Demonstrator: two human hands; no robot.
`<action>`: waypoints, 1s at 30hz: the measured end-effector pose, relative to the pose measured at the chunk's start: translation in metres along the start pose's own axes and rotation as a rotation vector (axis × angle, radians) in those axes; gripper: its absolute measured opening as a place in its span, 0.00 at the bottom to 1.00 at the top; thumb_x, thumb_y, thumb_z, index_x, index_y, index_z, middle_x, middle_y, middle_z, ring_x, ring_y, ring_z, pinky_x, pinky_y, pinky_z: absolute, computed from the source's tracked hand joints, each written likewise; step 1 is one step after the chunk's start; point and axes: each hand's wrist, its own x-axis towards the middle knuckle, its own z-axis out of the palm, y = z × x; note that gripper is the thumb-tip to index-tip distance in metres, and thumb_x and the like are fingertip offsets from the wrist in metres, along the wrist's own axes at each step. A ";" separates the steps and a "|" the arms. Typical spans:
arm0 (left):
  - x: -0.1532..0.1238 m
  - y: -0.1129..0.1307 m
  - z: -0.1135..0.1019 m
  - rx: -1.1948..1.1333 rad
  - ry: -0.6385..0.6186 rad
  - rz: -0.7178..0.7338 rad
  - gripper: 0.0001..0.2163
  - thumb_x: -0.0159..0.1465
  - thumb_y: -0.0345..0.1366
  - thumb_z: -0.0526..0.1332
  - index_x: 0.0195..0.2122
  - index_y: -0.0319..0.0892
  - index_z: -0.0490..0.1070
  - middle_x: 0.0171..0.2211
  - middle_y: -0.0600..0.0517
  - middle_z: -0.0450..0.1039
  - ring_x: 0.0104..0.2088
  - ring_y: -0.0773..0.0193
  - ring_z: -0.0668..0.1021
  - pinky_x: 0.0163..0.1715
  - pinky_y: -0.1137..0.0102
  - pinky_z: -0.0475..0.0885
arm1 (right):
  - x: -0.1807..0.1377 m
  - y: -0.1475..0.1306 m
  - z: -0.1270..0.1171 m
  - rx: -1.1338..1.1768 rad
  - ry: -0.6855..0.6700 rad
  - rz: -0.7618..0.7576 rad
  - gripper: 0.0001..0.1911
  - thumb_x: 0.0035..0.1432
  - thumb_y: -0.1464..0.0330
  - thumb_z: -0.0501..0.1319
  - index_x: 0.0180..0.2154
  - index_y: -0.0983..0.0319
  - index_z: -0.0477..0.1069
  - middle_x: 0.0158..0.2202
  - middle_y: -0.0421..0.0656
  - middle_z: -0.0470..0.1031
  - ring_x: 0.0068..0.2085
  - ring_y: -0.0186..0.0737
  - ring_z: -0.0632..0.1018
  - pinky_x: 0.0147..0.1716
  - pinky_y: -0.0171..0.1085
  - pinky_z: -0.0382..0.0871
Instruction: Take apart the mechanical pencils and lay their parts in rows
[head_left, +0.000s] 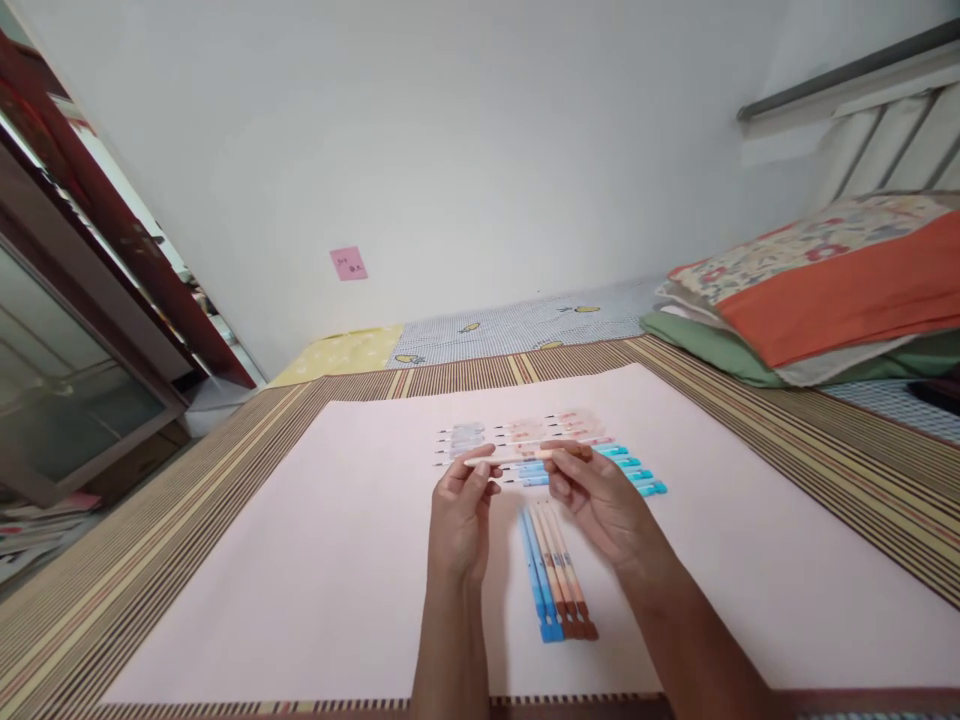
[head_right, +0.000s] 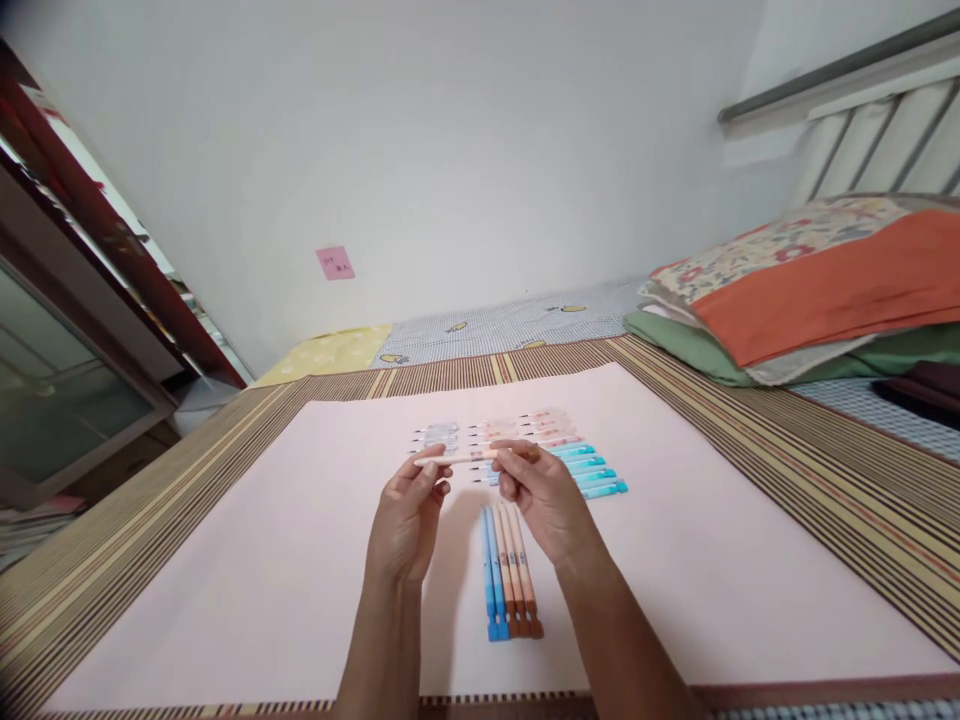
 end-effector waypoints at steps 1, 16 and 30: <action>0.000 0.000 0.001 0.010 -0.021 0.006 0.16 0.52 0.40 0.75 0.40 0.39 0.81 0.34 0.49 0.76 0.35 0.68 0.74 0.35 0.74 0.69 | -0.001 0.002 0.003 0.058 0.009 0.021 0.16 0.49 0.57 0.73 0.35 0.61 0.78 0.28 0.39 0.73 0.24 0.29 0.65 0.24 0.34 0.61; 0.000 -0.026 0.003 0.188 0.057 0.104 0.14 0.62 0.46 0.67 0.36 0.39 0.77 0.29 0.50 0.76 0.31 0.65 0.76 0.38 0.68 0.71 | -0.008 0.008 0.030 0.106 0.141 -0.035 0.18 0.45 0.58 0.76 0.27 0.63 0.75 0.24 0.37 0.68 0.24 0.29 0.65 0.25 0.35 0.59; -0.003 -0.019 0.012 0.067 0.028 -0.008 0.15 0.57 0.45 0.71 0.30 0.39 0.71 0.18 0.56 0.67 0.20 0.71 0.68 0.24 0.75 0.63 | -0.008 0.008 0.032 0.156 0.143 0.024 0.20 0.42 0.57 0.77 0.24 0.63 0.73 0.23 0.37 0.66 0.24 0.28 0.63 0.24 0.34 0.59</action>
